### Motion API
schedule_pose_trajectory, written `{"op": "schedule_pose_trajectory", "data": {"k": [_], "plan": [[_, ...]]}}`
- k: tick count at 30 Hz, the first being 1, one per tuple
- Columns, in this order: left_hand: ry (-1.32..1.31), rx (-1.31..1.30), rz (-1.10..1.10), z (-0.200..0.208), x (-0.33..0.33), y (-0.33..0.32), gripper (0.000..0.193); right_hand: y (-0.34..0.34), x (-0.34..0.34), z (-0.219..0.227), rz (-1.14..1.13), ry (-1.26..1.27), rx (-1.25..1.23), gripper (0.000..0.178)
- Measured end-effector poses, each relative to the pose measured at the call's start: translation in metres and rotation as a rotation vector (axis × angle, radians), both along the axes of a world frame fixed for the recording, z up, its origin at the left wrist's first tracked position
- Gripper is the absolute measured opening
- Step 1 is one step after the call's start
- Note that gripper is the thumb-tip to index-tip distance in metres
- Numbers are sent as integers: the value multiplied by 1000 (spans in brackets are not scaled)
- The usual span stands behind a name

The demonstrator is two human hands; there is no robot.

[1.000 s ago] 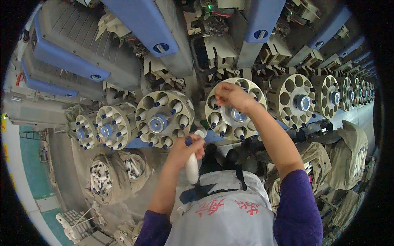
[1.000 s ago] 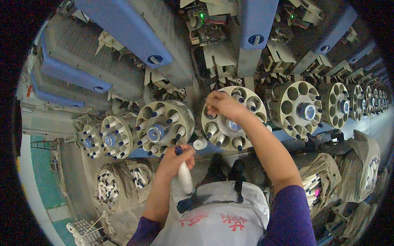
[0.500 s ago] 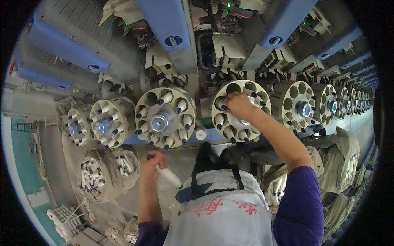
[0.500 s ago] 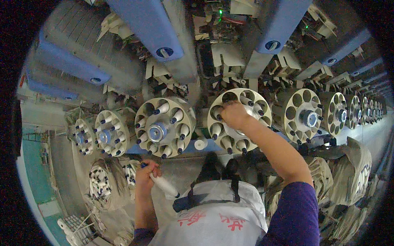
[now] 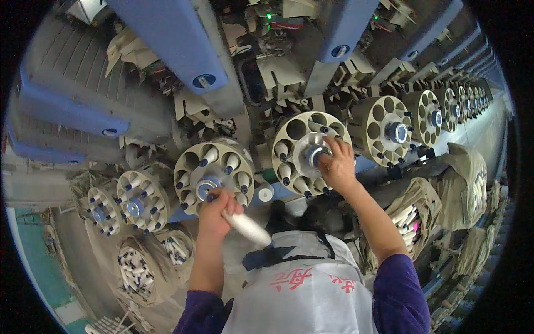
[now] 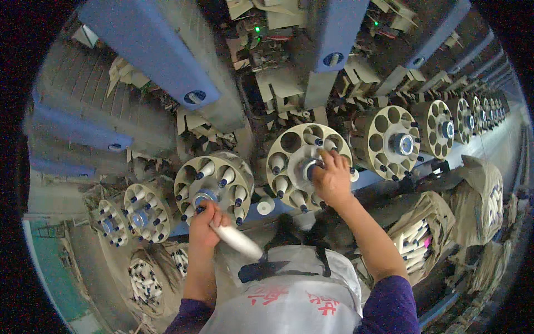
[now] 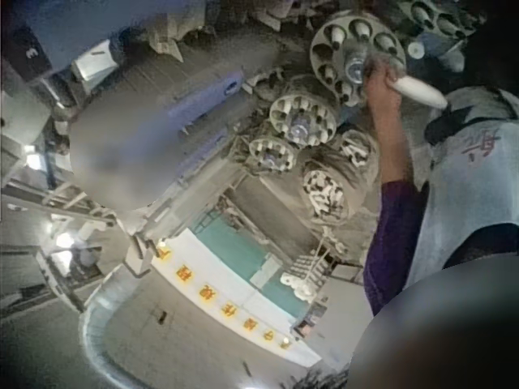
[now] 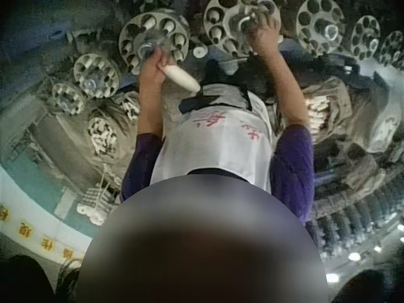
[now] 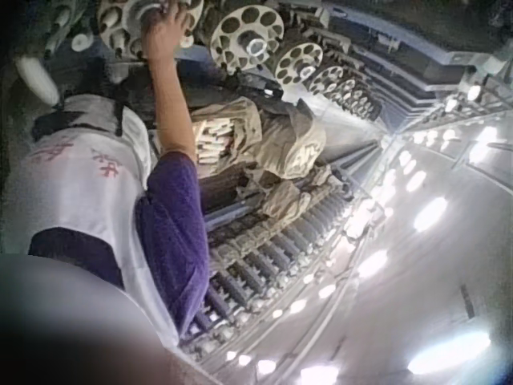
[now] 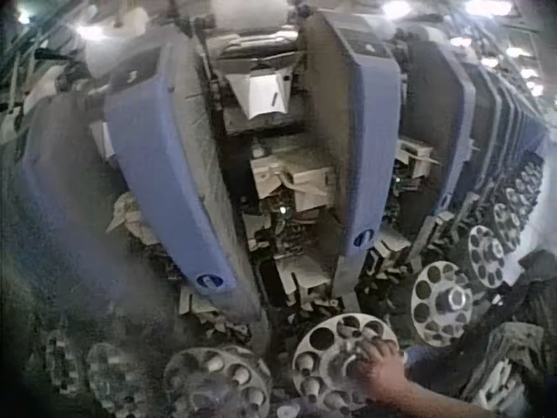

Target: The person repeatedly picks white thread spools from a large sack and places them into empty slots on rotating spindles of textile machines. The person handles several spools at a time, aligning them into the machine slots, then returns to the sack for more.

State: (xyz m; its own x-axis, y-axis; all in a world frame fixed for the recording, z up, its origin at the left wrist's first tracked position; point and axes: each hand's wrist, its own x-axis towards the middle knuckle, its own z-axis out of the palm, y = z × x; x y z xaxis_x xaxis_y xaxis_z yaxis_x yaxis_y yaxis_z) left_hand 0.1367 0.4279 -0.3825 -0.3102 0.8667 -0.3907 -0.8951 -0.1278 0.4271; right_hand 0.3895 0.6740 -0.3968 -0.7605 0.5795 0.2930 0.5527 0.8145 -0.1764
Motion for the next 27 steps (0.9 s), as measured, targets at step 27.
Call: {"op": "schedule_pose_trajectory", "data": {"k": [27], "plan": [[510, -109, 11, 51, 387, 284, 45, 81, 228, 72, -233, 926, -1440, 13]]}}
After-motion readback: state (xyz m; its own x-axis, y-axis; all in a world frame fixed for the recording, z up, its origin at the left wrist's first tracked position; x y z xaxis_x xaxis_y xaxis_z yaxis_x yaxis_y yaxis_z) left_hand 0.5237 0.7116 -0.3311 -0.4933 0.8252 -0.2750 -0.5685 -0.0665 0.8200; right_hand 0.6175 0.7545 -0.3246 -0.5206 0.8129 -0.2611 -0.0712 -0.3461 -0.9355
